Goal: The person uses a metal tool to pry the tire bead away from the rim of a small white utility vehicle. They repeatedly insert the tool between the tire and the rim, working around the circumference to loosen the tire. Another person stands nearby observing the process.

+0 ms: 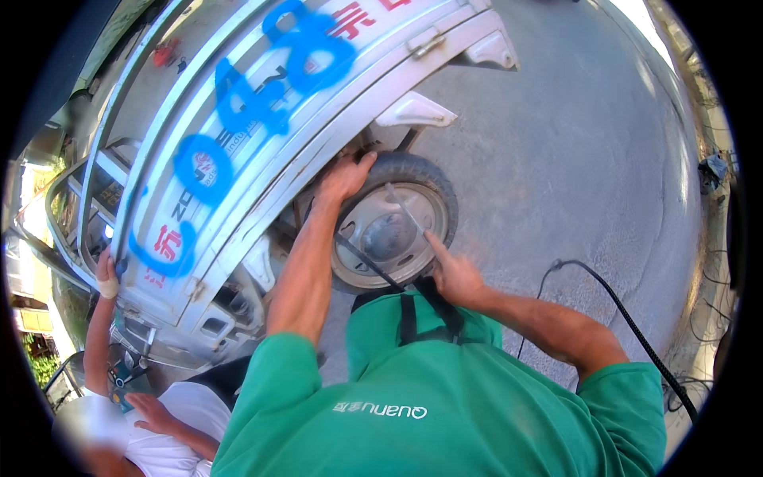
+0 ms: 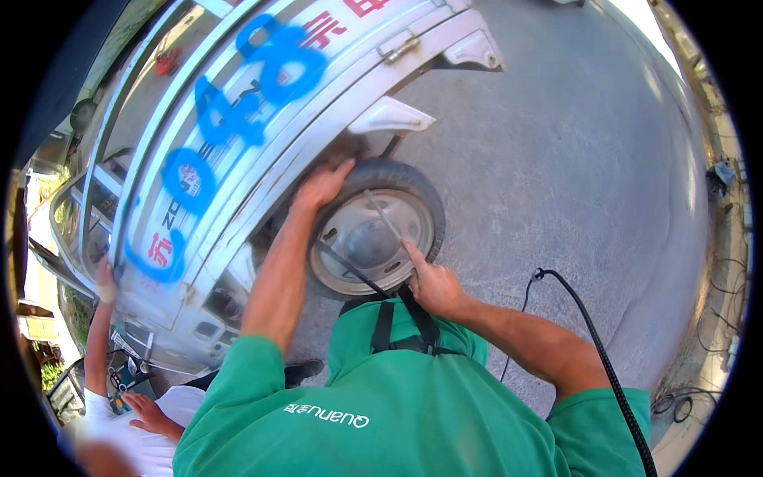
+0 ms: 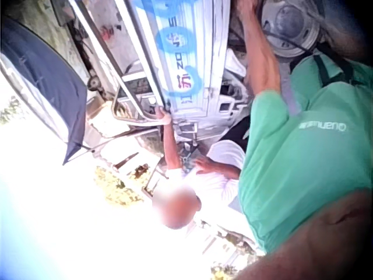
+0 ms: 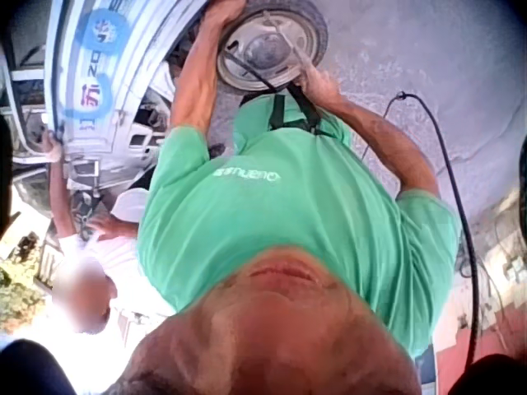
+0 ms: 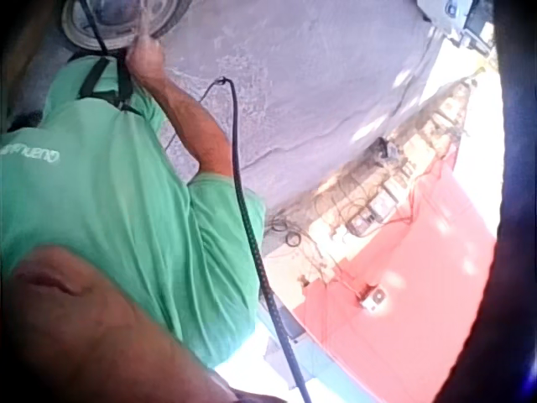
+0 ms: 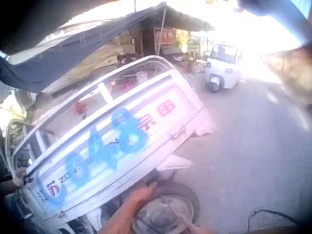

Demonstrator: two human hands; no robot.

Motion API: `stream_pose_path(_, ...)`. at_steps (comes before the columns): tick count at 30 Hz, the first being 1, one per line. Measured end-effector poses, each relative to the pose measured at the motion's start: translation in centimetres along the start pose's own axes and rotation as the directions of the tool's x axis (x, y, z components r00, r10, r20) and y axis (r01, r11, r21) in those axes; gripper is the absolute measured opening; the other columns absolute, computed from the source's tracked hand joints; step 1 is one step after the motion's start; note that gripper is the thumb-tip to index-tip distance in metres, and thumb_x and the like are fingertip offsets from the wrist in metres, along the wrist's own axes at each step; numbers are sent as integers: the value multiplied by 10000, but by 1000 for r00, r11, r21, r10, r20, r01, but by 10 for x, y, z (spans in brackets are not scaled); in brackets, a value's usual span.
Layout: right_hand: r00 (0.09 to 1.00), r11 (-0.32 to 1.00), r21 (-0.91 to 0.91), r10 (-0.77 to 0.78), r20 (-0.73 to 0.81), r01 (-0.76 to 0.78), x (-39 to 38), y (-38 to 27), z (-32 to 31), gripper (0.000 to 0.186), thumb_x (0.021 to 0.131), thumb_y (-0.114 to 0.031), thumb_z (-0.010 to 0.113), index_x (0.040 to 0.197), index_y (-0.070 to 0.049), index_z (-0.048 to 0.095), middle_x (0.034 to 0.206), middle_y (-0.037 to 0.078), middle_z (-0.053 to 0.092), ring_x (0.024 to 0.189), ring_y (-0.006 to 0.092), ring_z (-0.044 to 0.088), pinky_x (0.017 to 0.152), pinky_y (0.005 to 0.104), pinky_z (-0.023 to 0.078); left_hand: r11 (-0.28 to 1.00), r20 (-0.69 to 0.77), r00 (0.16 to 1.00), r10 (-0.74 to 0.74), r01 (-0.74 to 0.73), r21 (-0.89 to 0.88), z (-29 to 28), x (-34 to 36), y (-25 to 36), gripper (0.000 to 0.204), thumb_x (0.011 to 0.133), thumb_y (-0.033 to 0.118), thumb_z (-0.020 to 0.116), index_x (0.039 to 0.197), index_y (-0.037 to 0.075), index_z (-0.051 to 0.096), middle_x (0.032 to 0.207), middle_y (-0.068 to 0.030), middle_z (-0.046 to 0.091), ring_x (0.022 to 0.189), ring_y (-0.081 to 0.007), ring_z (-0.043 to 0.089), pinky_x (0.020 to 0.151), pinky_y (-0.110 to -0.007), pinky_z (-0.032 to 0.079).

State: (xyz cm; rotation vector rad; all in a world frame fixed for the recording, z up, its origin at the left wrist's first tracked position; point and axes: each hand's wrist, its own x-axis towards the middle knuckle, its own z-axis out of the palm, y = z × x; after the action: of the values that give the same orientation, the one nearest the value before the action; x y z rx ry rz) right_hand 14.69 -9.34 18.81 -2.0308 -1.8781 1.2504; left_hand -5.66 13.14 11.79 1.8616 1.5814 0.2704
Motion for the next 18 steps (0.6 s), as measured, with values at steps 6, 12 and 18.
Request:
stream_pose_path(6,996,972,232,52,-70,-34,-9,20,24,699,962,-102,532,1610,-164,276,1022,355,676,992,537,649,957,558,483,992,80,989,-122,123,-15,-13,2,18,871,944,687,459,1453,-16,529,1492,-270,510,1412,-388,467,1187,-430,339)
stream_pose_path(12,992,972,199,-119,-32,123,-3,34,-64,595,916,-110,575,1499,-84,459,1205,287,669,1100,468,657,950,497,520,999,57,997,-51,51,7,-10,18,15,864,943,696,481,1401,-30,582,1393,-275,598,1311,-381,560,1109,-435,405)
stream_pose_path(18,994,994,9,-109,24,109,13,19,-142,431,868,-143,615,1288,-49,642,974,205,742,909,368,724,841,461,559,998,188,982,22,-11,-58,-23,6,24,841,865,588,650,1448,-6,530,1466,-279,529,1359,-399,513,1148,-423,395)
